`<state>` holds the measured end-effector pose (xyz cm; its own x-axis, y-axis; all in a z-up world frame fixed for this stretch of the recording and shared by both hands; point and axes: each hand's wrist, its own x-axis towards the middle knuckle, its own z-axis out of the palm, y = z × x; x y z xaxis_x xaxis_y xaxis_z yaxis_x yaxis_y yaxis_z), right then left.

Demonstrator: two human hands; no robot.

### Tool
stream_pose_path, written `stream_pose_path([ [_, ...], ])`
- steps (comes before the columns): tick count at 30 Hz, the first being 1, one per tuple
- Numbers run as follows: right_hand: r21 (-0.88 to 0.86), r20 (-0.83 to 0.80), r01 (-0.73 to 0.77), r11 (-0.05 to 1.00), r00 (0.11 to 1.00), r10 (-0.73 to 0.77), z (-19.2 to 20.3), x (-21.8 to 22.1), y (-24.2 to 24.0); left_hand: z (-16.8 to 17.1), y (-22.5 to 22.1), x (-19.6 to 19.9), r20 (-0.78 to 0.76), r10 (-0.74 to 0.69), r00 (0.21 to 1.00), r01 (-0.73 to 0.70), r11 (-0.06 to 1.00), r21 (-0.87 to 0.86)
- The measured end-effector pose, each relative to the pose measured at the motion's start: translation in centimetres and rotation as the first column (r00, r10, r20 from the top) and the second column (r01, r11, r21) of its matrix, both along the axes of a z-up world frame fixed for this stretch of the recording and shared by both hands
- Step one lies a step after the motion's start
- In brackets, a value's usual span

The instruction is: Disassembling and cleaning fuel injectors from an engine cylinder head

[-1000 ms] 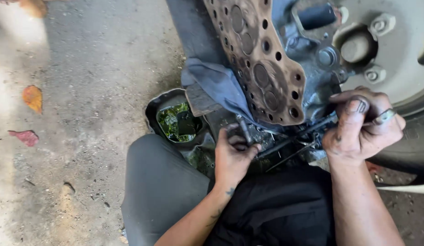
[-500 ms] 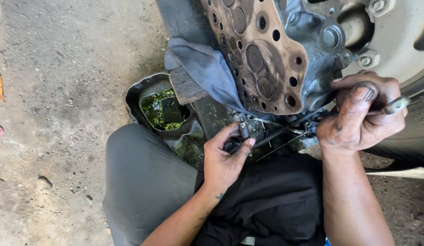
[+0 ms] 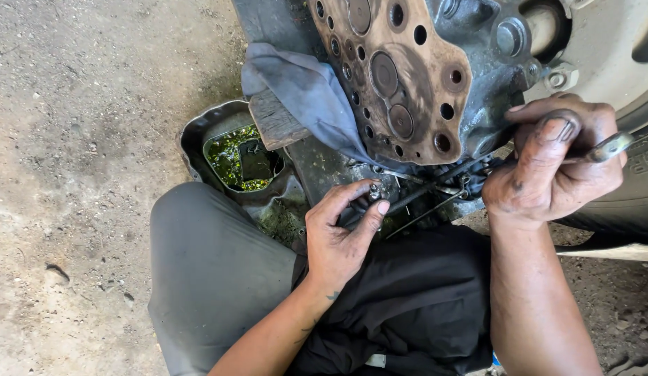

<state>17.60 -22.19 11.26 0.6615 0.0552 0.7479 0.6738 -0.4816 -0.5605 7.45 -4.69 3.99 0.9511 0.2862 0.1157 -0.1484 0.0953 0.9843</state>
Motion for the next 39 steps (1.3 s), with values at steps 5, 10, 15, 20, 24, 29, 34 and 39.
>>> stream_pose_path([
  [5, -0.189, 0.129, -0.247, 0.95, 0.953, 0.274, 0.6, -0.7, -1.3, 0.1, 0.2, 0.2, -0.039, 0.019, 0.999, -0.023, 0.993, -0.112],
  [10, -0.373, -0.495, -0.199, 0.906, 0.869, -0.013, 2.9, -6.2, 4.2, 0.0, 0.5, 0.5, -0.052, 0.101, 0.994, -0.104, 0.993, -0.058],
  [15, -0.431, -0.834, -0.314, 0.846, 0.496, -0.241, 2.0, -5.9, 5.7, 0.1, 0.6, 0.3, 0.09, 0.087, 0.992, -0.094, 0.993, 0.076],
  [20, -0.373, -0.868, -0.294, 0.88, 0.446, -0.219, 0.6, -5.5, 4.8, -0.2, 0.6, 0.4, 0.11, 0.066, 0.992, -0.075, 0.993, 0.087],
  [24, -0.34, -0.882, -0.252, 0.906, 0.421, -0.214, -1.4, -5.2, 3.8, -1.7, 0.6, 1.2, 0.176, 0.073, 0.982, -0.057, 0.994, -0.095],
  [29, -0.314, -0.9, -0.248, 0.917, 0.386, -0.203, -2.3, -4.6, 3.2, -3.2, 0.0, 1.6, 0.201, -0.027, 0.979, 0.086, 0.953, -0.291],
  [34, -0.428, -0.879, -0.366, 0.826, 0.381, -0.287, -0.8, -4.6, 4.3, -4.3, 0.0, 1.9, 0.206, -0.113, 0.972, 0.199, 0.862, -0.466],
  [39, -0.441, -0.872, -0.399, 0.804, 0.404, -0.277, -1.4, -4.3, 3.6, -3.9, 0.5, 2.2, 0.182, -0.119, 0.976, 0.184, 0.896, -0.403],
])
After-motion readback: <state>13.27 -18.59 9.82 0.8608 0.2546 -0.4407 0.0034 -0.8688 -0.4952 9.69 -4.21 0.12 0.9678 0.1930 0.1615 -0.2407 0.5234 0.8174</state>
